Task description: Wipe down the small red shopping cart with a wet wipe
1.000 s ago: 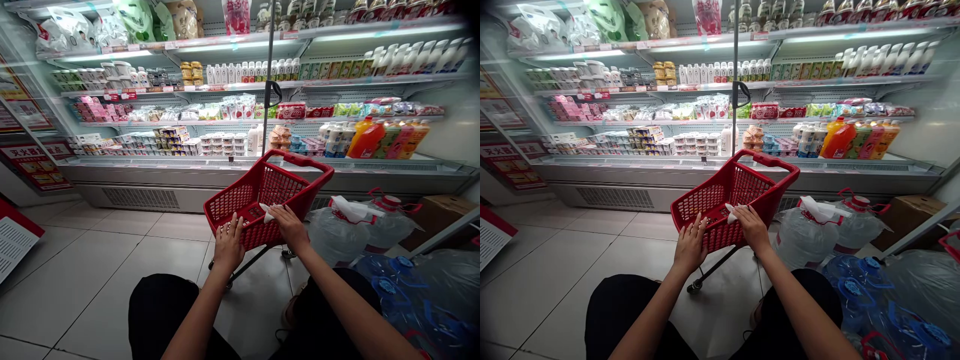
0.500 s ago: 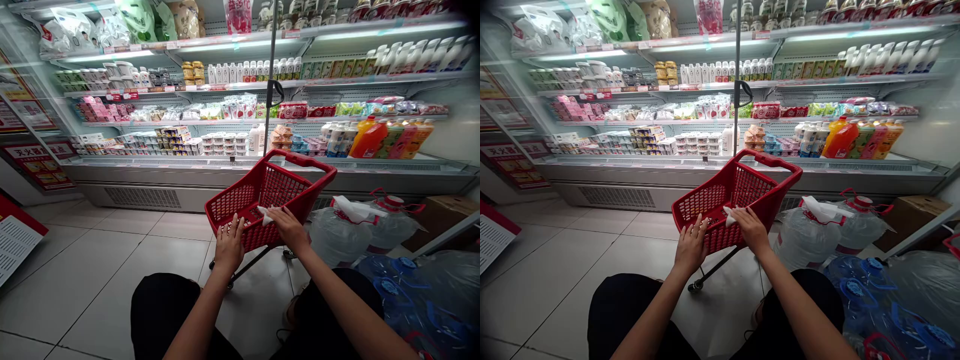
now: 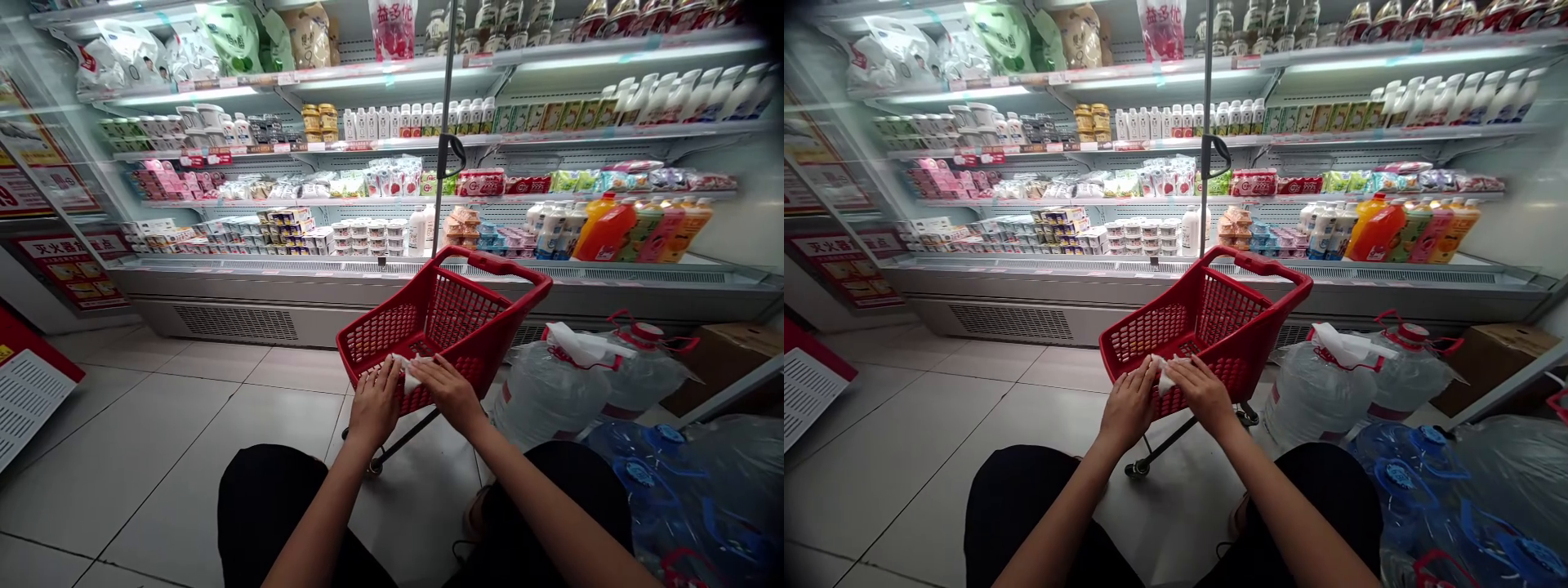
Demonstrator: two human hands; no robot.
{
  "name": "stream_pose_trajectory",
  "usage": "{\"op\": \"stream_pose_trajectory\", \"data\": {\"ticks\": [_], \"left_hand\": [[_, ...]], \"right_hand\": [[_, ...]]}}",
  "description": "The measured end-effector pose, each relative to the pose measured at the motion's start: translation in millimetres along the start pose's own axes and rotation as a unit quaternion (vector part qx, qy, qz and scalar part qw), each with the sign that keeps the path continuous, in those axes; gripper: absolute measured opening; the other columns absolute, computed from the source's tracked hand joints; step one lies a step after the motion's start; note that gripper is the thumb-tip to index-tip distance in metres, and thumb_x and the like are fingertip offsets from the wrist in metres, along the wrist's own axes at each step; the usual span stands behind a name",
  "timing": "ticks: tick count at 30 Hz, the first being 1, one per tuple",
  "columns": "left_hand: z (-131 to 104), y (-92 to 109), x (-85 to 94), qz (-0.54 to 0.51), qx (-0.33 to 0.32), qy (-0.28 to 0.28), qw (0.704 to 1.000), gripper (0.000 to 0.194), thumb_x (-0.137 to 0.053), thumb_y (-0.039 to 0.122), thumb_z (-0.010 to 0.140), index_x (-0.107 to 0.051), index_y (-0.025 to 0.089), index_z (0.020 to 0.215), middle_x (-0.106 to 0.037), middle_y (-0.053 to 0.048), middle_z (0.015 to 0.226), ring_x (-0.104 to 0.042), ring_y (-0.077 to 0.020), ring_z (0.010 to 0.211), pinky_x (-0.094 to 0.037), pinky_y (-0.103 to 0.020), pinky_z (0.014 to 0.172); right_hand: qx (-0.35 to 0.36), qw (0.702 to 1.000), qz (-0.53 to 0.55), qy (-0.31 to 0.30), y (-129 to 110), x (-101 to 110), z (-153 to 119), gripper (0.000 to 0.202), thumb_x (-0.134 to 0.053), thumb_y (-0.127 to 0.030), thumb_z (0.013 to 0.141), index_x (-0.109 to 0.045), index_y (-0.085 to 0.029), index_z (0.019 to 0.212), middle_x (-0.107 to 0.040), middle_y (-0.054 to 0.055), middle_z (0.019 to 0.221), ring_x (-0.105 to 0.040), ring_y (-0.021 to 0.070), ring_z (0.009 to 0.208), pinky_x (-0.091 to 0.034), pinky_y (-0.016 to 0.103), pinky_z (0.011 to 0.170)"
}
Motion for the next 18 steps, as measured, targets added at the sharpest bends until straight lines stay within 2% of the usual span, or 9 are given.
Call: {"op": "stream_pose_trajectory", "data": {"ticks": [3, 5, 7, 9, 12, 15, 18], "left_hand": [[-5, -20, 2.6, -0.042, -0.047, 0.01, 0.998, 0.071, -0.051, 0.022, 0.099, -0.025, 0.02, 0.165, -0.043, -0.01, 0.165, -0.047, -0.0235, 0.147, -0.037, -0.045, 0.122], [-8, -33, 2.6, -0.043, -0.042, 0.02, 0.998, 0.059, -0.054, 0.027, 0.101, -0.042, 0.023, 0.158, -0.054, -0.008, 0.157, -0.05, -0.0247, 0.145, -0.036, -0.048, 0.123], [-10, -43, 1.1, -0.039, -0.03, 0.032, 0.998, 0.046, -0.058, 0.033, 0.101, -0.056, 0.026, 0.147, -0.066, -0.007, 0.143, -0.059, -0.0253, 0.135, -0.039, -0.05, 0.121], [-11, -47, -1.1, -0.032, -0.023, 0.039, 0.998, 0.041, -0.062, 0.036, 0.1, -0.063, 0.027, 0.14, -0.075, -0.006, 0.127, -0.068, -0.0236, 0.119, -0.043, -0.046, 0.118], [-9, -45, -3.0, -0.01, -0.025, 0.036, 0.999, 0.039, -0.064, 0.037, 0.099, -0.066, 0.025, 0.136, -0.078, -0.005, 0.109, -0.07, -0.0228, 0.102, -0.046, -0.044, 0.114], [-9, -42, -2.2, 0.001, -0.028, 0.033, 0.999, 0.037, -0.062, 0.033, 0.1, -0.066, 0.024, 0.135, -0.079, -0.006, 0.103, -0.07, -0.0236, 0.099, -0.048, -0.043, 0.11], [-12, -39, -1.0, 0.006, -0.021, 0.039, 0.999, 0.032, -0.056, 0.02, 0.101, -0.069, 0.022, 0.13, -0.079, -0.006, 0.106, -0.07, -0.0231, 0.099, -0.047, -0.044, 0.111]], "right_hand": [[-0.039, 0.999, -0.017, 0.015, 32, 16, -10, 0.061, -0.041, -0.004, 0.098, -0.049, -0.025, 0.155, -0.062, 0.005, 0.149, -0.057, 0.0194, 0.139, -0.036, 0.049, 0.126], [-0.073, 0.997, -0.026, 0.028, 48, 22, -15, 0.06, -0.042, -0.006, 0.098, -0.049, -0.026, 0.155, -0.062, 0.006, 0.149, -0.055, 0.0211, 0.141, -0.039, 0.051, 0.125], [-0.092, 0.995, -0.024, 0.038, 51, 22, -16, 0.061, -0.041, -0.007, 0.099, -0.048, -0.026, 0.156, -0.062, 0.005, 0.149, -0.052, 0.0215, 0.144, -0.039, 0.052, 0.124], [-0.098, 0.994, -0.015, 0.046, 42, 16, -13, 0.061, -0.04, -0.006, 0.099, -0.048, -0.026, 0.156, -0.062, 0.005, 0.149, -0.051, 0.0212, 0.145, -0.039, 0.051, 0.125], [-0.082, 0.995, 0.001, 0.053, 11, 3, -3, 0.06, -0.04, -0.005, 0.099, -0.051, -0.025, 0.154, -0.064, 0.005, 0.147, -0.054, 0.0205, 0.142, -0.039, 0.049, 0.125], [-0.053, 0.998, 0.017, 0.04, -26, -11, 7, 0.059, -0.042, -0.005, 0.099, -0.052, -0.025, 0.153, -0.064, 0.004, 0.146, -0.056, 0.02, 0.14, -0.039, 0.046, 0.125], [-0.018, 0.999, 0.03, 0.031, -54, -18, 13, 0.057, -0.043, -0.005, 0.099, -0.052, -0.023, 0.153, -0.064, 0.005, 0.147, -0.055, 0.0199, 0.141, -0.039, 0.045, 0.125]]}}
Point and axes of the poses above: each hand's wrist, its own z-axis towards the middle knuckle, its own x-axis out of the back of the hand, y = z × x, the point moved 2 cm from there along z, towards the middle knuckle
